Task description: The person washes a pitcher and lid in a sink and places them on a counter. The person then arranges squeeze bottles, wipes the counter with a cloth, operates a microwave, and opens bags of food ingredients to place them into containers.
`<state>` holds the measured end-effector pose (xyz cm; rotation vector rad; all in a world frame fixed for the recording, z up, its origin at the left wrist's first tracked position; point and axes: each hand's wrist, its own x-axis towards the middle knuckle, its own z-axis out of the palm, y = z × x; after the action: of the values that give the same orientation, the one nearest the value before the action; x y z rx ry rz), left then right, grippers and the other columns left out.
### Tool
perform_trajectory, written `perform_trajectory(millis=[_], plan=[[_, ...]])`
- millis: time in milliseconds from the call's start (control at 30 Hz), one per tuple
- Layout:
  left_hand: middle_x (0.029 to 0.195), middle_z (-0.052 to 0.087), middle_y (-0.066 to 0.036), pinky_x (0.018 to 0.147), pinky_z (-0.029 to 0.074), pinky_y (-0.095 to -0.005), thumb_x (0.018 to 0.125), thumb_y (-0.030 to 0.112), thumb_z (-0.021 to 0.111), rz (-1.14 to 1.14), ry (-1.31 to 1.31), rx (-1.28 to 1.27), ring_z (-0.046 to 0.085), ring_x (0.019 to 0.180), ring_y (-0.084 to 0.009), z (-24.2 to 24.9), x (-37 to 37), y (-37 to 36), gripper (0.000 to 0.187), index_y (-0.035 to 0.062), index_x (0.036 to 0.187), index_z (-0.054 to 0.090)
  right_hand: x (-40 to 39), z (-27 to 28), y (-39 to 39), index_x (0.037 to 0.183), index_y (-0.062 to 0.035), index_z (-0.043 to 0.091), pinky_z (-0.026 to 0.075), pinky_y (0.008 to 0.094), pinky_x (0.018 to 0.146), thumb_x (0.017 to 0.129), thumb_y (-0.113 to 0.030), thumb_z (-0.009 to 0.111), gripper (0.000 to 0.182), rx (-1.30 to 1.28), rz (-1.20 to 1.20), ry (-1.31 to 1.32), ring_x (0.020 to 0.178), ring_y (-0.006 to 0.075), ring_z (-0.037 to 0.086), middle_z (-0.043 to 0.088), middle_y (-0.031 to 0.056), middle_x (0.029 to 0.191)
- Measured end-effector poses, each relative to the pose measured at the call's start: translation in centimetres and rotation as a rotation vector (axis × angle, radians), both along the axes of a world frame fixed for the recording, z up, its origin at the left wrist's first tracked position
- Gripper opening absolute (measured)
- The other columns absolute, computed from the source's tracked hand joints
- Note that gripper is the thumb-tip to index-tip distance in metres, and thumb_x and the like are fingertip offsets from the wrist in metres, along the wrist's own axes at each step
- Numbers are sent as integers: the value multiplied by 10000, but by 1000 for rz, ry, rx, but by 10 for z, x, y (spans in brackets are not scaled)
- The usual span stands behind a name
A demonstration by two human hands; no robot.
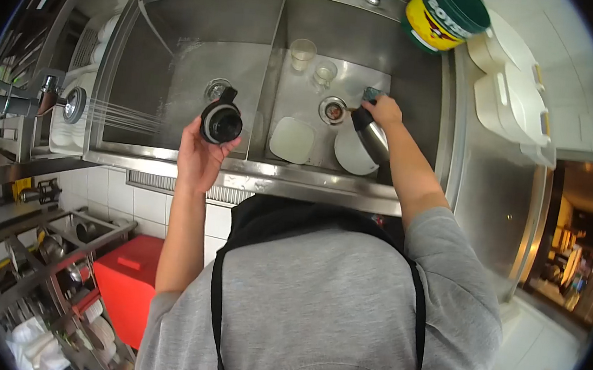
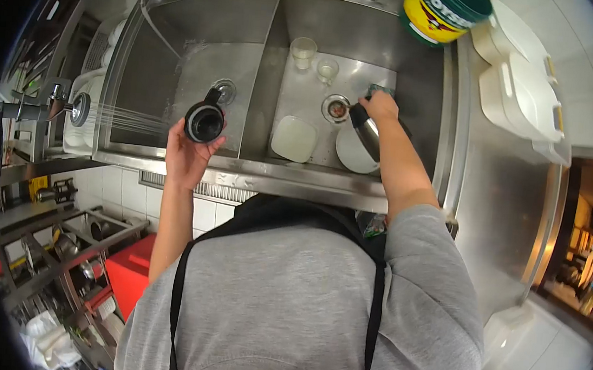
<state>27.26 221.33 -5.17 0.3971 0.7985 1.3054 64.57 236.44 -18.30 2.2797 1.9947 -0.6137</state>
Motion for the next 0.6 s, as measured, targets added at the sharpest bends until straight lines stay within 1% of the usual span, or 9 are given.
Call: perform_trajectory(millis=[33, 100, 133, 200, 233, 267, 333, 433, 600], plan=[[1144, 563, -130, 806, 504, -373, 926, 329, 355, 44, -22, 2, 561, 1031, -226, 6, 2, -1, 429, 56, 1242, 455, -2, -6, 10, 981, -54, 647, 471, 402, 813, 734, -475, 624, 489, -11, 18, 11, 934, 323, 603, 634, 179, 975], [1153, 555, -137, 805, 503, -373, 924, 328, 358, 113, -63, -32, 558, 1032, -230, 1, 7, -13, 435, 57, 1254, 444, -2, -23, 19, 985, -52, 646, 469, 399, 819, 742, -464, 617, 480, -129, 19, -33, 954, 316, 597, 626, 177, 1011], [1153, 555, -137, 805, 503, -373, 924, 328, 358, 128, -62, -33, 558, 1032, -230, -4, 7, -13, 435, 57, 1254, 444, -2, -28, 32, 985, -52, 646, 469, 399, 819, 742, -464, 617, 480, -130, 34, -33, 954, 316, 597, 626, 177, 1011], [1197, 532, -154, 840, 493, -398, 919, 346, 363, 149, -27, -104, 531, 1089, -263, -13, 9, -20, 453, 74, 1276, 425, -7, -37, 41, 991, -53, 646, 466, 397, 826, 748, -458, 614, 473, -237, 135, -118, 974, 313, 590, 617, 178, 1038], [1195, 532, -156, 832, 494, -391, 918, 357, 361, 174, -6, -135, 536, 1080, -263, -18, 11, -21, 461, 77, 1280, 421, -9, -38, 46, 995, -30, 641, 466, 391, 834, 749, -428, 629, 468, -281, 131, -96, 991, 309, 586, 615, 178, 1050], [1195, 532, -156, 832, 494, -391, 918, 357, 361, 184, -3, -147, 536, 1080, -263, -21, 13, -21, 461, 77, 1280, 421, -12, -38, 50, 995, -30, 641, 466, 391, 834, 749, -428, 629, 468, -292, 141, -94, 991, 309, 586, 615, 178, 1050], [1192, 533, -163, 817, 496, -383, 917, 361, 359, 199, -18, -155, 542, 1067, -265, -20, 18, -18, 467, 74, 1279, 424, -18, -38, 59, 1008, -5, 633, 466, 380, 841, 742, -396, 651, 473, -333, 132, -130, 1004, 296, 587, 610, 173, 1072], [1188, 534, -169, 800, 500, -377, 913, 369, 358, 184, -57, -169, 547, 1058, -269, -21, 20, -11, 477, 69, 1277, 429, -23, -46, 69, 1037, 5, 621, 467, 367, 853, 730, -380, 669, 494, -390, 178, -183, 1016, 285, 585, 603, 166, 1096], [1180, 536, -180, 785, 511, -372, 906, 378, 367, 172, -45, -192, 554, 1044, -274, -22, 20, 4, 489, 64, 1275, 432, -29, -65, 85, 1072, -26, 617, 471, 376, 860, 714, -386, 684, 513, -457, 267, -271, 1030, 277, 582, 591, 149, 1132]])
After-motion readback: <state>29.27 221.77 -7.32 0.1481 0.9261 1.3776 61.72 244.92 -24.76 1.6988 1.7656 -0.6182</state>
